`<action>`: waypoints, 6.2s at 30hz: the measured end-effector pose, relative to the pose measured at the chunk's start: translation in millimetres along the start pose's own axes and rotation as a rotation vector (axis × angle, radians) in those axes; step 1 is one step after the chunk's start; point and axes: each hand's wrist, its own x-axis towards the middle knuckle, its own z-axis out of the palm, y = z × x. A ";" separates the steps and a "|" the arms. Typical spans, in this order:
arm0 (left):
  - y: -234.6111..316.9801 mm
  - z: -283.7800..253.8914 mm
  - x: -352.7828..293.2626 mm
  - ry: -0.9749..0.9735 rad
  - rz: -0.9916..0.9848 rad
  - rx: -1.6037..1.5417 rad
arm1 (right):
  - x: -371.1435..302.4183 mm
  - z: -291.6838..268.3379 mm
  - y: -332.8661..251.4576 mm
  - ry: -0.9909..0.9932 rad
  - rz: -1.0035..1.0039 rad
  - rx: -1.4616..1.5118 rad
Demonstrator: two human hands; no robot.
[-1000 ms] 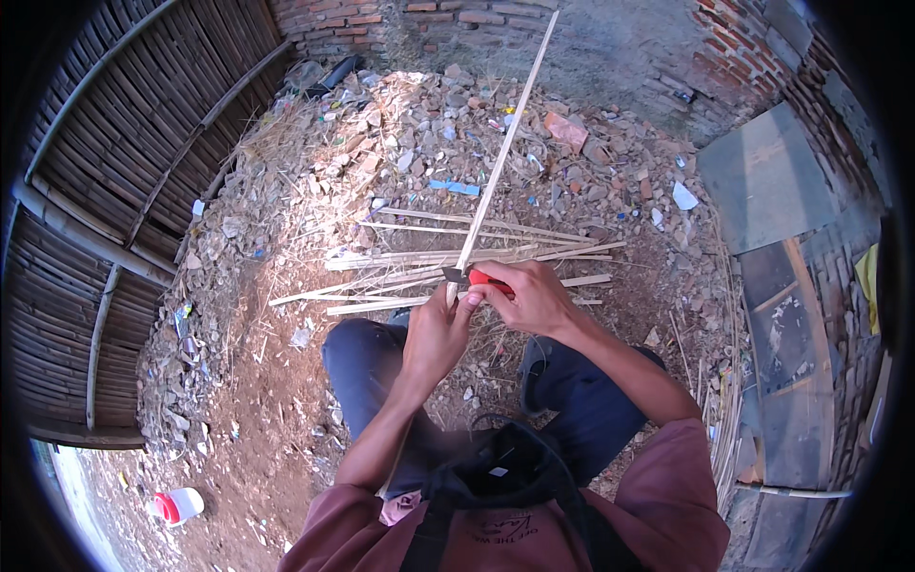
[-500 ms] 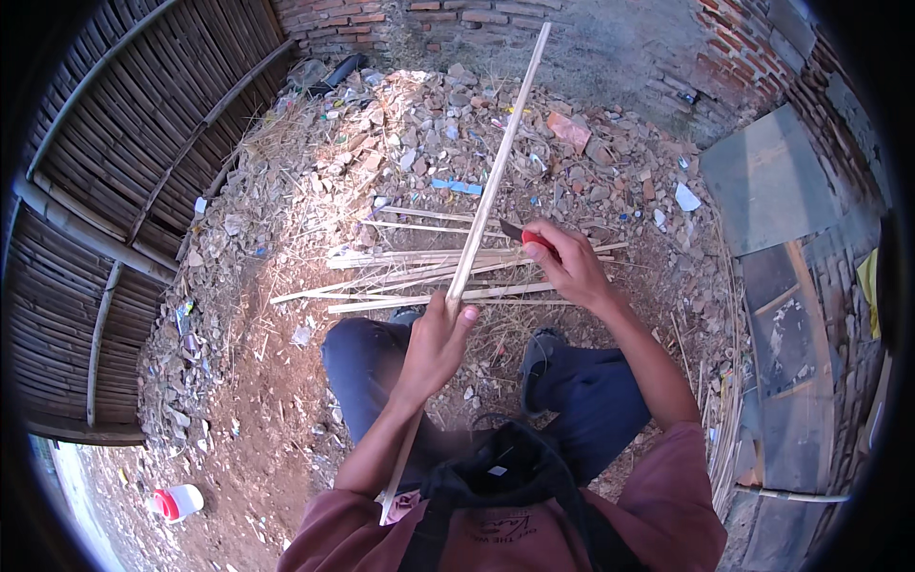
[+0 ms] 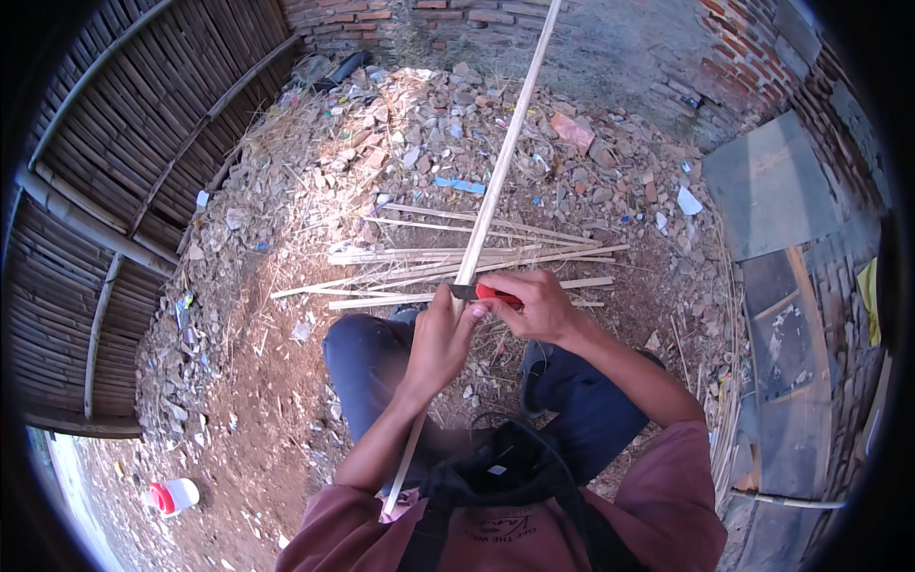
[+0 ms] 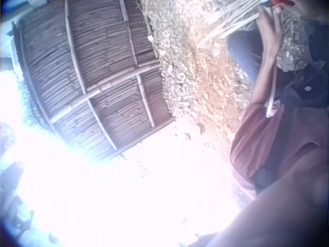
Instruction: The person shaves a thin strip of bamboo using a utility knife while sitting on the ground outdoors, repeatedly drawing the blade along the length of the wood.
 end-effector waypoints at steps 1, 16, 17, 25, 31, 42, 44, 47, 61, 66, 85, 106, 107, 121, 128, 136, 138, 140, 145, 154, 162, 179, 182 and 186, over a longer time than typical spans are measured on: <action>1.8 -0.4 0.1 -0.001 0.000 -0.001 | 0.1 0.1 -1.9 0.000 0.001 0.000; 2.0 4.7 4.4 0.058 -0.075 0.019 | 3.9 3.0 -15.8 0.047 0.128 -0.122; 5.2 4.6 4.0 0.050 -0.109 0.024 | 3.8 4.9 -13.6 0.085 0.106 -0.120; 5.5 2.7 -5.8 0.035 -0.122 0.138 | 23.8 -16.0 7.2 0.248 0.004 -0.146; 3.8 -1.8 -34.5 -0.098 -0.055 0.141 | 46.6 -74.1 63.1 0.420 0.399 -0.161; -8.6 -8.2 -41.6 -0.065 0.047 0.183 | 19.5 -87.0 68.3 0.420 0.569 0.638; -8.6 -7.2 -39.0 -0.076 0.053 0.156 | 18.0 -75.6 54.7 0.191 0.601 0.740; -6.8 -7.5 -35.0 -0.139 0.051 0.055 | 23.8 -59.0 34.8 0.163 0.592 0.785; 1.0 -36.4 -24.6 -0.582 -0.233 -0.239 | 30.5 -73.0 23.7 0.318 0.637 0.688; 3.3 -25.6 -30.1 -0.504 -0.285 -0.457 | 32.6 -73.1 23.0 0.284 0.554 0.719; 38.2 -8.6 -12.1 -0.133 -0.127 -0.478 | 15.0 -40.2 -29.6 -0.009 -0.064 -0.053; 38.0 -1.0 -8.2 0.081 0.051 -0.093 | 12.8 -29.2 -30.5 0.022 -0.038 -0.017; 38.3 -2.3 -7.6 0.055 0.051 -0.056 | 12.9 -29.9 -30.3 0.008 -0.027 -0.012; 33.3 1.0 -7.8 0.082 0.014 -0.090 | 11.9 -26.5 -29.2 -0.029 0.029 -0.016; 27.4 3.1 -4.8 0.091 0.050 -0.085 | 10.8 -21.4 -25.2 0.032 0.019 0.012; 12.7 8.0 -4.5 0.056 -0.038 -0.179 | 12.4 -17.8 -37.4 0.068 0.064 -0.044; 9.8 8.0 -3.9 0.063 -0.027 -0.184 | 13.4 -15.6 -39.3 0.045 0.090 -0.059; 10.2 8.6 -1.8 0.063 -0.060 -0.176 | 12.0 -12.1 -37.2 0.105 0.081 -0.062; 17.0 10.9 2.2 0.115 -0.060 -0.121 | 11.4 -8.4 -38.3 0.114 0.137 -0.065; 18.2 12.0 5.6 0.078 -0.177 -0.127 | 15.8 -11.8 -35.5 0.205 0.173 -0.116; 17.1 4.7 3.4 0.017 -0.194 -0.361 | 16.5 -22.7 -25.6 0.177 0.199 0.016; 18.8 2.6 1.9 0.060 -0.118 -0.185 | 12.4 -16.3 -26.7 0.102 -0.002 -0.039; 23.2 3.3 1.2 0.130 -0.094 -0.104 | 14.7 -18.8 -38.7 0.101 0.031 -0.069; 26.7 4.5 3.1 0.139 -0.131 -0.030 | 13.3 -16.0 -40.2 0.111 0.072 -0.158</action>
